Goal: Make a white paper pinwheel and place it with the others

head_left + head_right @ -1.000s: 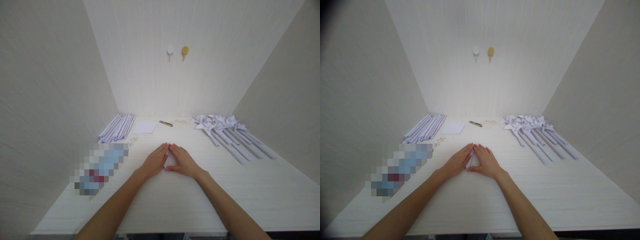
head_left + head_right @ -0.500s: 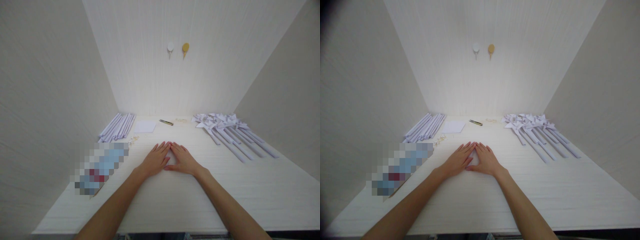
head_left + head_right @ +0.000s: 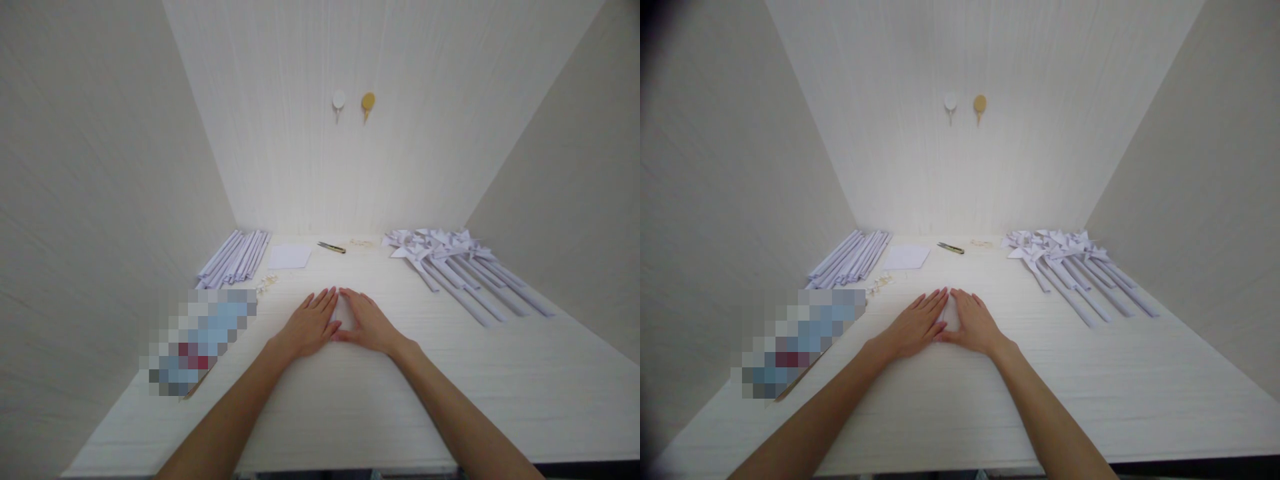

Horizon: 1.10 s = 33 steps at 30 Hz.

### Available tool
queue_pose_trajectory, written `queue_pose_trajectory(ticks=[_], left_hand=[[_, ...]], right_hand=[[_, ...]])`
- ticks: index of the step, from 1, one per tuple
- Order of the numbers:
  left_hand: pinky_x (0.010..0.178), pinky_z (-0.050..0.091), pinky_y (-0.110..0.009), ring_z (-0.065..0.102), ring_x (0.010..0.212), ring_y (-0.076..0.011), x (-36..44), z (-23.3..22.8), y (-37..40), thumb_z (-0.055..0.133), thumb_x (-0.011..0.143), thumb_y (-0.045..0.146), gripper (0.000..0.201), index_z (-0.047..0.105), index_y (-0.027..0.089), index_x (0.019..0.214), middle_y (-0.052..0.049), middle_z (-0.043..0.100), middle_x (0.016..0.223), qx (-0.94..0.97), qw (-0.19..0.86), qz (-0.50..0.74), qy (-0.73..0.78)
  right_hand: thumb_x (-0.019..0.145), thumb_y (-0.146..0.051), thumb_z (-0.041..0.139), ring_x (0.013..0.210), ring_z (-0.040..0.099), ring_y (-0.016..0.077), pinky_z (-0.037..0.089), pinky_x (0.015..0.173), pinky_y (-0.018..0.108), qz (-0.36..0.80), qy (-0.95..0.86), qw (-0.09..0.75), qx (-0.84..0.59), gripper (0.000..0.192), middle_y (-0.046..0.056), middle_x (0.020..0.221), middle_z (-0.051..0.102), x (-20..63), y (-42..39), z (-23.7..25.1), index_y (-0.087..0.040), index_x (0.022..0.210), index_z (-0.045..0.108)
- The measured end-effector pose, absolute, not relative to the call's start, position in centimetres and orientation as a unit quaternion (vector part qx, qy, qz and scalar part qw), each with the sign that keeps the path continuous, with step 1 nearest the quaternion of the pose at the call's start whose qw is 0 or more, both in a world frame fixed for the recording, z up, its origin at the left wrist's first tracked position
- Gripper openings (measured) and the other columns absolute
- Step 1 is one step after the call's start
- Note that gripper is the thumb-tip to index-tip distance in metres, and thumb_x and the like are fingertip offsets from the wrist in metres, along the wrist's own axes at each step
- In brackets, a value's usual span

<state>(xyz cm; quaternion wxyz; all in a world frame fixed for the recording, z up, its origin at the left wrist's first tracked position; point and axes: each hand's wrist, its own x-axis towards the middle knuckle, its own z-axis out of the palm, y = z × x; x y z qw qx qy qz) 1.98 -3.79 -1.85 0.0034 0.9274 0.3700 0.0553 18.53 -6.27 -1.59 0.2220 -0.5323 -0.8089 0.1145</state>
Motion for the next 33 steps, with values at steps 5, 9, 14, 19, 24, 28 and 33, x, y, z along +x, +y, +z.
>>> queue_pose_trajectory(ticks=[5,9,14,19,24,28,33], left_hand=[[0.102,0.022,-0.038,0.020,0.129,-0.0194,1.9,-2.2,-3.7,0.017,0.086,0.041,0.057,0.021,0.009,0.133,-0.013,0.025,0.139,0.929,-0.003,0.070,0.363],[0.102,0.021,-0.037,0.023,0.128,-0.0198,1.9,-2.2,-3.7,0.013,0.086,0.042,0.057,0.025,0.010,0.132,-0.013,0.026,0.139,0.929,0.000,0.074,0.363],[0.103,0.021,-0.038,0.022,0.129,-0.0199,1.9,-2.0,-3.7,0.016,0.086,0.041,0.056,0.026,0.010,0.132,-0.012,0.027,0.139,0.929,0.008,0.063,0.365],[0.103,0.021,-0.039,0.021,0.129,-0.0209,2.0,-1.9,-3.7,0.014,0.086,0.042,0.057,0.027,0.009,0.131,-0.011,0.025,0.140,0.927,0.019,0.061,0.369],[0.102,0.022,-0.040,0.022,0.129,-0.0221,2.0,-1.8,-3.7,0.012,0.087,0.043,0.055,0.024,0.015,0.133,-0.007,0.023,0.141,0.930,0.021,0.068,0.362],[0.101,0.022,-0.041,0.021,0.129,-0.0230,1.9,-1.7,-3.6,0.015,0.087,0.041,0.052,0.021,0.020,0.134,-0.004,0.020,0.142,0.934,0.016,0.060,0.352],[0.101,0.022,-0.041,0.020,0.129,-0.0225,2.0,-1.4,-3.7,0.017,0.087,0.039,0.051,0.020,0.020,0.134,-0.005,0.021,0.142,0.933,0.018,0.050,0.357]], right_hand=[[0.060,-0.052,0.062,0.119,0.038,0.0252,0.027,0.101,0.042,0.118,-0.810,0.223,-0.529,0.084,0.017,0.128,0.042,18.7,-6.2,-1.4,-0.011,0.127,0.031],[0.073,-0.046,0.052,0.117,0.041,0.0231,0.031,0.099,0.038,0.117,-0.817,0.236,-0.514,0.068,0.018,0.127,0.043,19.4,-5.3,-1.5,-0.008,0.126,0.032],[0.078,-0.047,0.044,0.115,0.043,0.0229,0.032,0.097,0.040,0.096,-0.840,0.204,-0.494,0.060,0.015,0.127,0.045,19.8,-3.9,-1.4,-0.012,0.126,0.034],[0.076,-0.050,0.046,0.121,0.037,0.0234,0.028,0.099,0.042,0.094,-0.847,0.186,-0.490,0.067,0.014,0.130,0.042,19.7,-3.5,-1.3,-0.013,0.129,0.030],[0.073,-0.050,0.049,0.122,0.036,0.0230,0.022,0.101,0.044,0.124,-0.850,0.176,-0.480,0.073,0.014,0.134,0.037,19.9,-3.6,-1.4,-0.015,0.132,0.025],[0.063,-0.055,0.057,0.125,0.031,0.0248,0.017,0.102,0.046,0.148,-0.847,0.178,-0.478,0.091,0.016,0.137,0.031,19.9,-4.0,-1.6,-0.016,0.135,0.017],[0.056,-0.057,0.061,0.127,0.024,0.0268,0.013,0.102,0.049,0.162,-0.839,0.185,-0.486,0.105,0.017,0.139,0.026,19.5,-4.4,-1.8,-0.018,0.137,0.007]])
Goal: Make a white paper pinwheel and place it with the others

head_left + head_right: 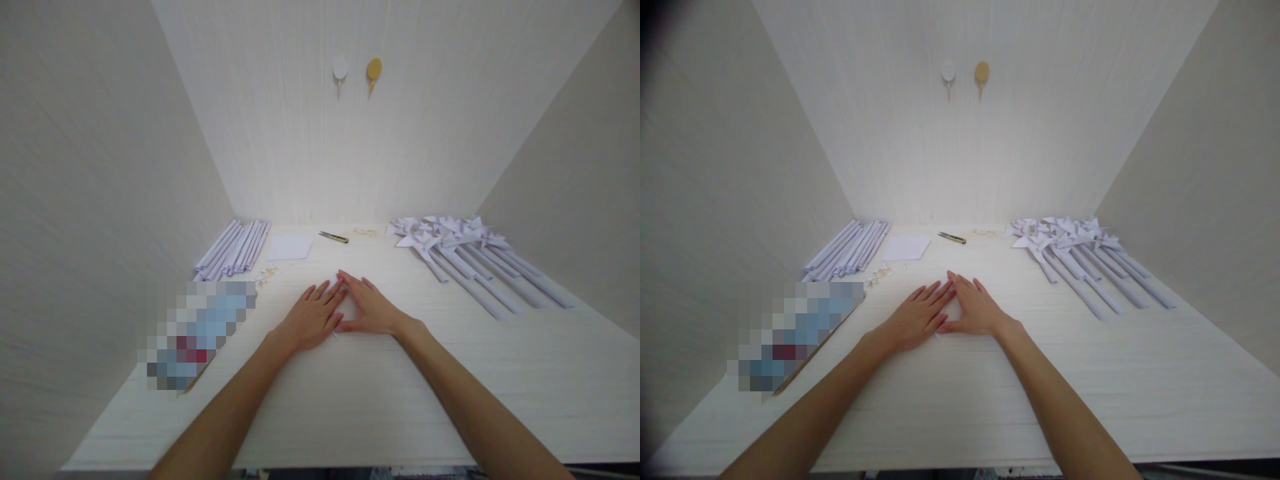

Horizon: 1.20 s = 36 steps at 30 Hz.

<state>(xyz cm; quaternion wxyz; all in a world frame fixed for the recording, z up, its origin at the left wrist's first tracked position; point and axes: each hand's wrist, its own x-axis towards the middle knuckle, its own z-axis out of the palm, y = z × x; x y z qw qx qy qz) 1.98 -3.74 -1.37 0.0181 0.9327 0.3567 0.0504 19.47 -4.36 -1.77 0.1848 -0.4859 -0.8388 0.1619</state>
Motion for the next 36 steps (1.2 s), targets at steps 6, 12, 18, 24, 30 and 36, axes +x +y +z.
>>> queue_pose_trajectory(ticks=[6,12,18,24,30,36], left_hand=[[0.102,0.020,-0.040,0.018,0.130,-0.0225,1.99,-1.44,-3.74,0.017,0.087,0.040,0.052,0.020,0.019,0.134,-0.008,0.017,0.143,0.932,0.012,0.043,0.359],[0.102,0.020,-0.041,0.018,0.130,-0.0221,1.98,-1.66,-3.66,0.017,0.087,0.039,0.052,0.020,0.019,0.134,-0.009,0.020,0.142,0.933,0.003,0.048,0.357],[0.105,0.012,-0.043,0.016,0.130,-0.0189,2.11,-1.04,-3.98,0.020,0.086,0.032,0.048,0.028,0.017,0.131,-0.007,0.028,0.140,0.943,-0.043,0.077,0.321],[0.105,0.012,-0.042,0.020,0.129,-0.0182,2.37,-0.84,-4.14,0.021,0.085,0.028,0.048,0.030,0.012,0.130,-0.010,0.031,0.138,0.943,-0.055,0.064,0.321],[0.105,0.014,-0.044,0.024,0.128,-0.0203,2.29,-0.78,-4.32,0.021,0.085,0.030,0.050,0.030,0.010,0.130,-0.011,0.031,0.137,0.939,-0.046,0.050,0.336],[0.104,0.014,-0.045,0.023,0.128,-0.0206,2.07,-0.86,-4.33,0.017,0.086,0.031,0.051,0.028,0.008,0.131,-0.010,0.030,0.138,0.938,-0.032,0.035,0.344]], right_hand=[[0.050,-0.058,0.064,0.128,0.021,0.0289,0.011,0.101,0.051,0.181,-0.826,0.166,-0.507,0.113,0.018,0.141,0.020,18.88,-4.48,-1.33,-0.016,0.137,0.003],[0.048,-0.057,0.065,0.129,0.019,0.0299,0.011,0.101,0.052,0.184,-0.827,0.156,-0.508,0.117,0.019,0.140,0.021,18.82,-4.35,-1.38,-0.015,0.137,0.002],[0.049,-0.054,0.066,0.129,0.018,0.0301,0.010,0.102,0.052,0.187,-0.828,0.154,-0.505,0.119,0.018,0.140,0.022,18.89,-4.21,-1.69,-0.017,0.137,-0.005],[0.046,-0.053,0.067,0.129,0.018,0.0299,0.009,0.102,0.052,0.201,-0.821,0.152,-0.512,0.122,0.019,0.140,0.022,18.72,-4.19,-1.48,-0.015,0.137,-0.004],[0.044,-0.054,0.068,0.129,0.017,0.0307,0.009,0.102,0.053,0.211,-0.817,0.153,-0.514,0.123,0.020,0.140,0.021,18.67,-4.10,-1.25,-0.015,0.137,-0.003],[0.044,-0.056,0.068,0.129,0.017,0.0310,0.009,0.102,0.053,0.223,-0.812,0.143,-0.521,0.122,0.019,0.141,0.019,18.56,-4.15,-0.83,-0.016,0.137,-0.001]])
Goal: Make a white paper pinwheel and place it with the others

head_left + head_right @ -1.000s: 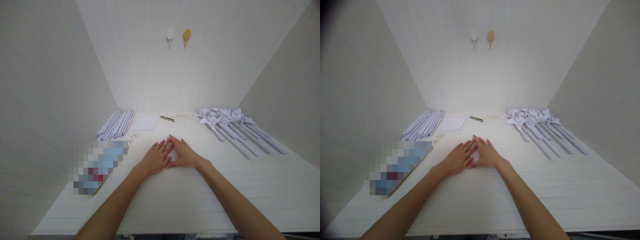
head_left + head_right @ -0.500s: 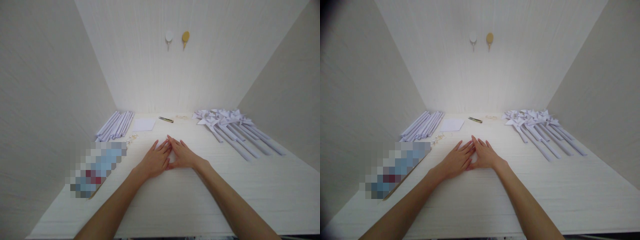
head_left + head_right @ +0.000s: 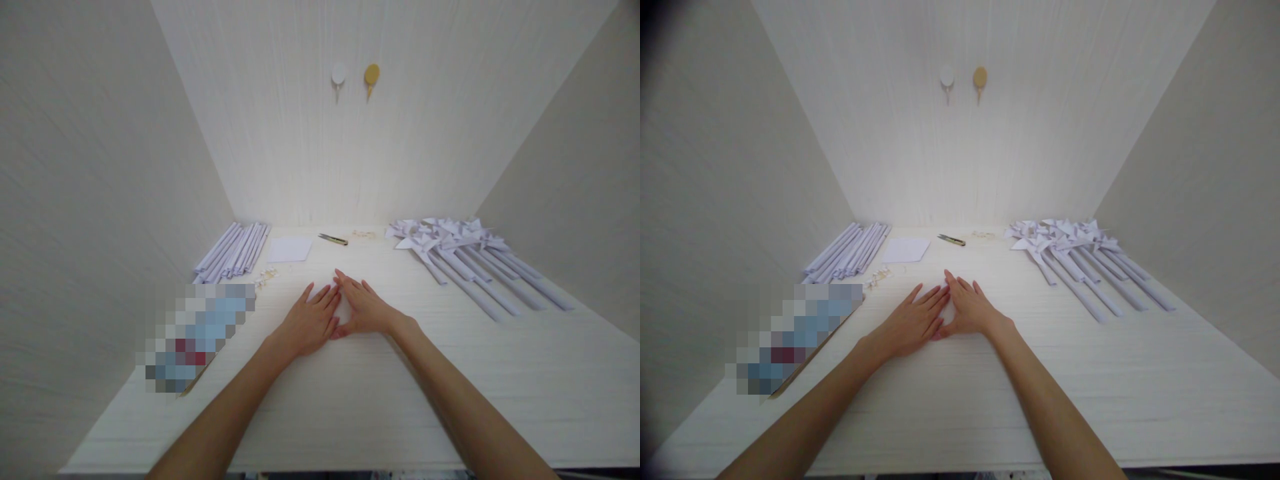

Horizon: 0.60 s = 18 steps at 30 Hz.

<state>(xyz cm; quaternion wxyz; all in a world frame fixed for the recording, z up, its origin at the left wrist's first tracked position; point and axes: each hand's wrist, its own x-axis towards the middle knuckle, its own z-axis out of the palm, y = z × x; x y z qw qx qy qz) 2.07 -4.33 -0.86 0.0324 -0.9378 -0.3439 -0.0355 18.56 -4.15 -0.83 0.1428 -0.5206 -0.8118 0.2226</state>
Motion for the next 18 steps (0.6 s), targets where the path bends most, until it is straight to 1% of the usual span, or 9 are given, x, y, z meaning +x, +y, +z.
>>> queue_pose_trajectory(ticks=[8,14,18], left_hand=[[0.104,0.018,-0.039,0.016,0.130,-0.0181,1.80,-1.12,-4.18,0.014,0.086,0.035,0.054,0.019,0.011,0.134,-0.008,0.020,0.141,-0.933,0.001,0.003,-0.361],[0.104,0.016,-0.037,0.015,0.131,-0.0172,1.91,-1.02,-4.30,0.015,0.086,0.036,0.056,0.017,0.008,0.134,-0.010,0.018,0.142,-0.926,-0.012,0.006,-0.376],[0.105,0.015,-0.037,0.014,0.131,-0.0171,1.84,-0.91,-4.22,0.017,0.086,0.039,0.057,0.017,0.009,0.134,-0.010,0.017,0.142,-0.924,-0.027,0.009,-0.381]], right_hand=[[0.043,-0.057,0.068,0.129,0.016,0.0311,0.007,0.102,0.053,0.229,-0.809,0.139,-0.523,0.124,0.019,0.140,0.022,18.54,-4.18,-0.69,-0.014,0.137,0.000],[0.044,-0.058,0.067,0.130,0.015,0.0301,0.009,0.102,0.051,0.206,-0.816,0.140,-0.521,0.121,0.018,0.142,0.016,18.62,-4.21,-1.01,-0.016,0.137,0.003],[0.045,-0.061,0.065,0.130,0.016,0.0294,0.010,0.103,0.050,0.193,-0.822,0.140,-0.517,0.120,0.018,0.142,0.016,18.66,-4.25,-1.24,-0.015,0.137,0.004]])
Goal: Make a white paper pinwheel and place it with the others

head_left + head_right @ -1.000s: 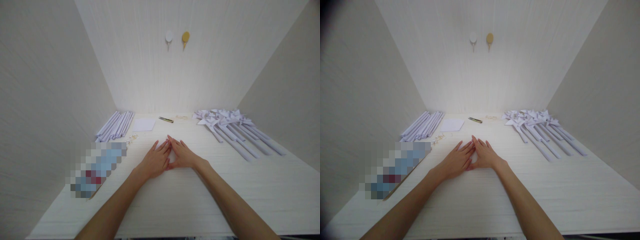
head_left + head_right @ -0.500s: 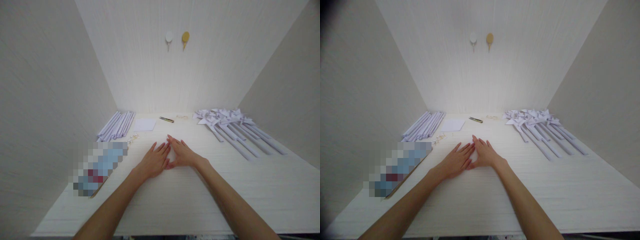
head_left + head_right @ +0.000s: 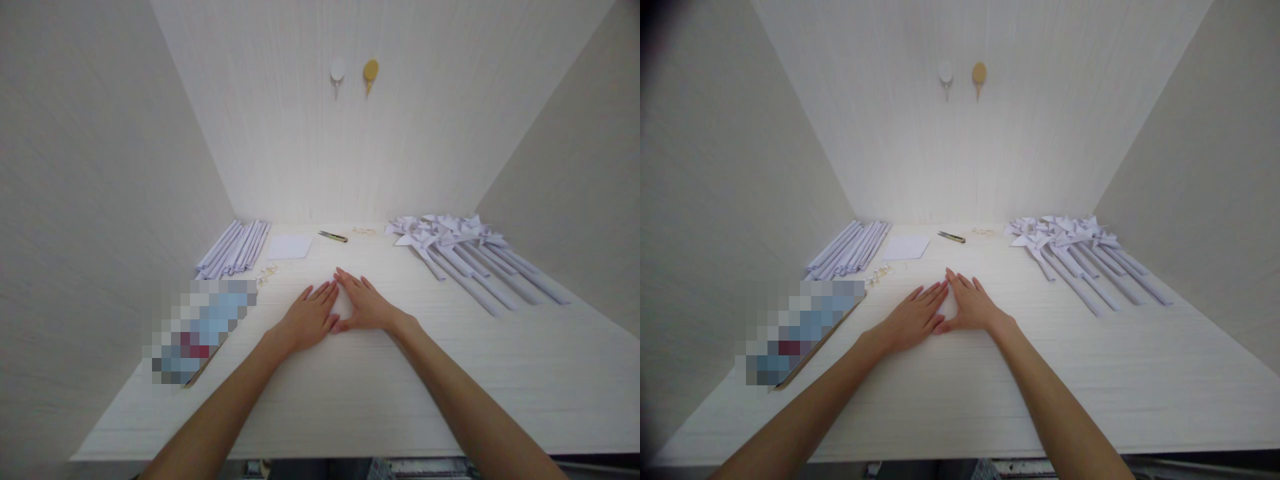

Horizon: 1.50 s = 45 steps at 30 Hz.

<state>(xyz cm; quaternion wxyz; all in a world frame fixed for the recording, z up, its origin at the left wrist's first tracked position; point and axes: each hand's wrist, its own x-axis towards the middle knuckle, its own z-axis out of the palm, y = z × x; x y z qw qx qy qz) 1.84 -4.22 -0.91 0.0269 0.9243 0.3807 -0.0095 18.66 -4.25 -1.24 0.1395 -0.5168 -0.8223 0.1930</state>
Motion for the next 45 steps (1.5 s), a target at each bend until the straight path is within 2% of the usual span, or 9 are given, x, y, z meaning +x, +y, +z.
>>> queue_pose_trajectory(ticks=[4,8,13,17,26,34,40,45], left_hand=[[0.105,0.013,-0.040,0.014,0.131,-0.0176,1.6,-0.8,-3.9,0.019,0.084,0.045,0.059,0.016,0.015,0.135,-0.006,0.016,0.142,0.924,0.047,-0.012,0.378],[0.105,0.012,-0.042,0.013,0.131,-0.0180,1.3,-0.8,-3.6,0.015,0.082,0.053,0.064,0.015,0.018,0.135,-0.005,0.017,0.142,0.927,0.062,-0.006,0.370],[0.105,0.010,-0.042,0.014,0.131,-0.0192,1.4,-0.8,-3.7,0.017,0.076,0.064,0.078,0.014,0.013,0.135,-0.009,0.013,0.143,0.923,0.064,-0.008,0.380],[0.105,0.009,-0.040,0.013,0.131,-0.0187,1.5,-0.8,-3.8,0.016,0.077,0.063,0.079,0.016,0.009,0.134,-0.011,0.013,0.142,0.924,0.056,-0.003,0.379],[0.105,0.011,-0.038,0.014,0.131,-0.0195,1.3,-0.8,-3.8,0.017,0.075,0.065,0.081,0.018,0.009,0.134,-0.013,0.014,0.142,0.926,0.065,0.011,0.371],[0.104,0.014,-0.039,0.015,0.131,-0.0198,1.3,-1.0,-3.8,0.020,0.075,0.065,0.080,0.020,0.010,0.133,-0.014,0.017,0.142,0.926,0.072,0.019,0.370],[0.105,0.011,-0.038,0.017,0.130,-0.0197,1.4,-1.0,-3.8,0.022,0.075,0.064,0.082,0.011,0.009,0.135,-0.015,0.018,0.141,0.923,0.079,0.028,0.375],[0.105,0.010,-0.036,0.016,0.130,-0.0195,1.3,-1.1,-3.8,0.023,0.075,0.064,0.084,0.011,0.006,0.134,-0.015,0.016,0.142,0.924,0.067,0.022,0.376]], right_hand=[[0.049,-0.061,0.063,0.129,0.018,0.0288,0.011,0.102,0.052,0.182,-0.827,0.158,-0.507,0.113,0.017,0.141,0.019,18.9,-4.3,-1.6,-0.017,0.137,0.007],[0.064,-0.055,0.057,0.127,0.025,0.0251,0.015,0.101,0.053,0.195,-0.830,0.200,-0.483,0.097,0.016,0.136,0.033,19.6,-4.2,-1.8,-0.019,0.137,0.004],[0.076,-0.044,0.050,0.120,0.039,0.0225,0.026,0.099,0.049,0.197,-0.832,0.255,-0.451,0.077,0.016,0.125,0.048,20.3,-4.8,-1.3,-0.019,0.135,0.008],[0.081,-0.039,0.045,0.116,0.044,0.0225,0.034,0.094,0.045,0.178,-0.863,0.237,-0.409,0.064,0.015,0.123,0.050,20.6,-6.2,-1.1,-0.017,0.133,0.015],[0.082,-0.039,0.042,0.112,0.047,0.0223,0.038,0.091,0.043,0.149,-0.883,0.217,-0.388,0.064,0.013,0.121,0.052,20.8,-7.4,-1.1,-0.017,0.134,0.012],[0.082,-0.041,0.041,0.107,0.049,0.0219,0.038,0.090,0.040,0.154,-0.908,0.187,-0.342,0.061,0.009,0.115,0.058,20.4,-9.1,-0.4,-0.017,0.134,0.018],[0.084,-0.038,0.039,0.113,0.044,0.0229,0.033,0.094,0.042,0.131,-0.886,0.183,-0.405,0.062,0.006,0.119,0.056,20.3,-7.3,-0.5,-0.017,0.136,0.012],[0.084,-0.038,0.037,0.115,0.043,0.0241,0.033,0.094,0.045,0.091,-0.862,0.177,-0.466,0.060,0.008,0.121,0.054,20.1,-4.9,-0.7,-0.014,0.134,0.016]])
